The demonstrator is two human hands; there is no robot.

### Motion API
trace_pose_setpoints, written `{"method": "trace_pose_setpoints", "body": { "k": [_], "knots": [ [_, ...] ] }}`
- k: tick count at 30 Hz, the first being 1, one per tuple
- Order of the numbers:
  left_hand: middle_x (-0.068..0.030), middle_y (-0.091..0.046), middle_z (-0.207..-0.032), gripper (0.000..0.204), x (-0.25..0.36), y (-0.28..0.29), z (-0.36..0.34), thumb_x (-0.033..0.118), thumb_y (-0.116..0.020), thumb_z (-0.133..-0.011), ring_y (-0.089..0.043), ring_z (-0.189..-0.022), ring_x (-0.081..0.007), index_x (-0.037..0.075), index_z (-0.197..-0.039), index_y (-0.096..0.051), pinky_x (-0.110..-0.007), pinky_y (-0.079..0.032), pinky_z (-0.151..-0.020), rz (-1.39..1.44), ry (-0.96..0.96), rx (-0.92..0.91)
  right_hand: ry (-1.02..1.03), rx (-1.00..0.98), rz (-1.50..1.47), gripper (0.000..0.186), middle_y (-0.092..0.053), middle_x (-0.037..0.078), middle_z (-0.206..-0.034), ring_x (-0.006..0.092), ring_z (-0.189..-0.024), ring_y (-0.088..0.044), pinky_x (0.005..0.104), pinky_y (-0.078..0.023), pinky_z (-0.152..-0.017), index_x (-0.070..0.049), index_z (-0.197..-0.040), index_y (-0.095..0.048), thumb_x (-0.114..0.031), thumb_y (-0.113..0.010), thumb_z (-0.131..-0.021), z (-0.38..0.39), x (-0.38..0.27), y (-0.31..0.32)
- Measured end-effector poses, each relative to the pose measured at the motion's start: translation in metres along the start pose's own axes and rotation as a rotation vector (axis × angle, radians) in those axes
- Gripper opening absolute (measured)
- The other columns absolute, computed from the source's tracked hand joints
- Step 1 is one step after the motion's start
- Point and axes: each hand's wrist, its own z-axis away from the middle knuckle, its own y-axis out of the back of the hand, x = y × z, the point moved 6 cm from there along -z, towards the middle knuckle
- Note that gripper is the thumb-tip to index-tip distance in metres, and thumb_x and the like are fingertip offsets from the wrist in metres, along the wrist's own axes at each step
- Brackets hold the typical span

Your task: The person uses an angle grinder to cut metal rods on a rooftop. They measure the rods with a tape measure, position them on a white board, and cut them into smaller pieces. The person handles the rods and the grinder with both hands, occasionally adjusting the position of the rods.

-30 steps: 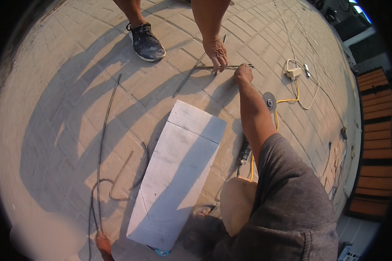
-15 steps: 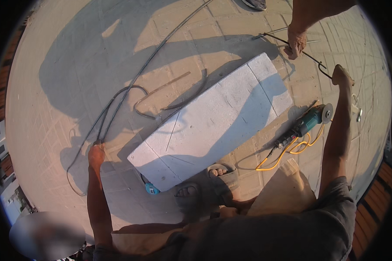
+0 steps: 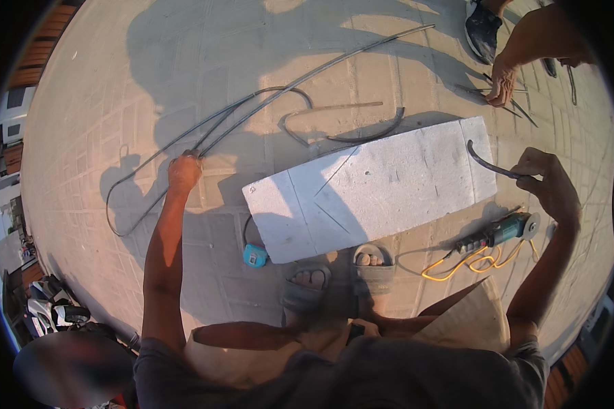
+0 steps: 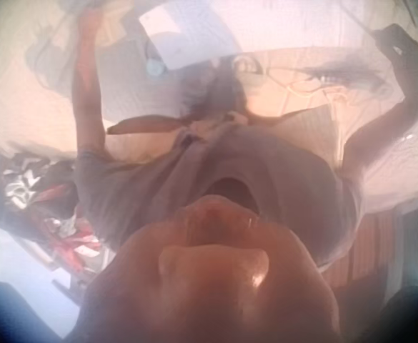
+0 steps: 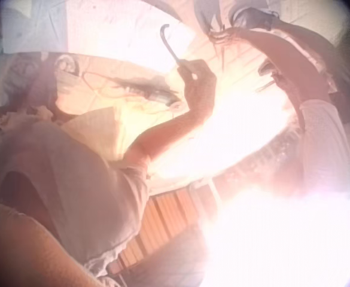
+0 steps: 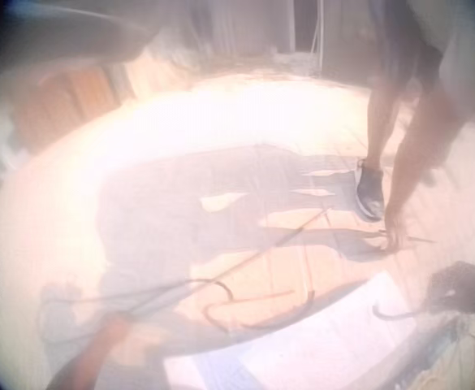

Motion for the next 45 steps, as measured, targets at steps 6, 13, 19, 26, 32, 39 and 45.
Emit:
{"method": "trace_pose_setpoints", "body": {
  "k": [6,13,19,26,32,39,45],
  "knots": [
    [-0.0129,-0.062,-0.122,0.036,0.001,-0.005,-0.002,0.034,-0.055,-0.099,-0.064,-0.110,-0.0331,0.011,-0.124,-0.065,-0.049,-0.046,-0.097,-0.015,-0.013,-0.012,0.597,0.315,0.349,0.013,-0.064,0.005,-0.093,0.0255,-0.095,-0.060,0.0483,-0.041,-0.099,-0.010,-0.099,-0.074,-0.012,-0.068,-0.087,-0.125,-0.113,-0.088],
    [-0.0159,-0.060,-0.123,0.049,0.005,0.012,-0.002,0.042,-0.060,-0.095,-0.062,-0.114,-0.0328,0.008,-0.128,-0.060,-0.051,-0.044,-0.099,-0.084,0.044,-0.125,0.464,0.104,0.356,0.037,-0.062,0.008,-0.118,0.0260,-0.124,-0.055,0.0564,-0.041,-0.104,-0.012,-0.119,-0.066,-0.019,-0.075,-0.083,-0.198,-0.120,-0.186],
    [-0.0169,-0.041,-0.150,0.103,0.090,0.039,-0.021,0.052,-0.083,-0.070,-0.034,-0.143,-0.0319,0.004,-0.147,-0.036,-0.055,-0.030,-0.114,0.138,-0.130,0.115,0.353,0.105,0.170,0.068,-0.043,0.017,-0.148,0.0353,-0.136,-0.044,0.0554,-0.036,-0.109,-0.007,-0.143,-0.046,-0.042,-0.067,-0.089,-0.203,-0.074,-0.237],
    [-0.0223,-0.035,-0.155,0.126,0.087,0.048,-0.045,0.061,-0.085,-0.061,-0.033,-0.145,-0.0339,-0.001,-0.152,-0.024,-0.057,-0.020,-0.118,0.185,-0.122,-0.001,0.412,0.107,0.209,0.049,-0.063,0.016,-0.124,0.0299,-0.124,-0.054,0.0491,-0.040,-0.102,-0.005,-0.121,-0.062,-0.043,-0.062,-0.089,-0.195,-0.100,-0.237],
    [-0.0215,-0.038,-0.154,0.115,0.064,0.022,-0.047,0.060,-0.080,-0.070,-0.036,-0.143,-0.0329,-0.001,-0.151,-0.027,-0.056,-0.019,-0.119,0.265,-0.101,0.048,0.368,0.106,0.169,0.039,-0.069,0.017,-0.106,0.0330,-0.112,-0.061,0.0467,-0.042,-0.101,-0.006,-0.111,-0.066,-0.037,-0.060,-0.090,-0.192,-0.104,-0.245],
    [-0.0171,-0.050,-0.143,0.061,0.055,0.033,-0.053,0.041,-0.055,-0.098,-0.047,-0.134,-0.0335,0.004,-0.144,-0.042,-0.058,-0.026,-0.114,0.277,-0.153,0.272,0.296,0.155,0.241,0.032,-0.067,0.014,-0.113,0.0328,-0.114,-0.060,0.0457,-0.046,-0.099,-0.007,-0.103,-0.068,-0.033,-0.060,-0.087,-0.200,-0.108,-0.212],
    [-0.0168,-0.041,-0.153,0.083,0.030,0.020,-0.050,0.059,-0.058,-0.091,-0.038,-0.143,-0.0325,0.008,-0.152,-0.034,-0.058,-0.017,-0.119,0.194,-0.061,0.080,0.270,0.123,0.150,0.030,-0.066,0.017,-0.115,0.0362,-0.113,-0.062,0.0463,-0.049,-0.098,-0.007,-0.108,-0.070,-0.028,-0.063,-0.088,-0.206,-0.108,-0.236]
  ]
}}
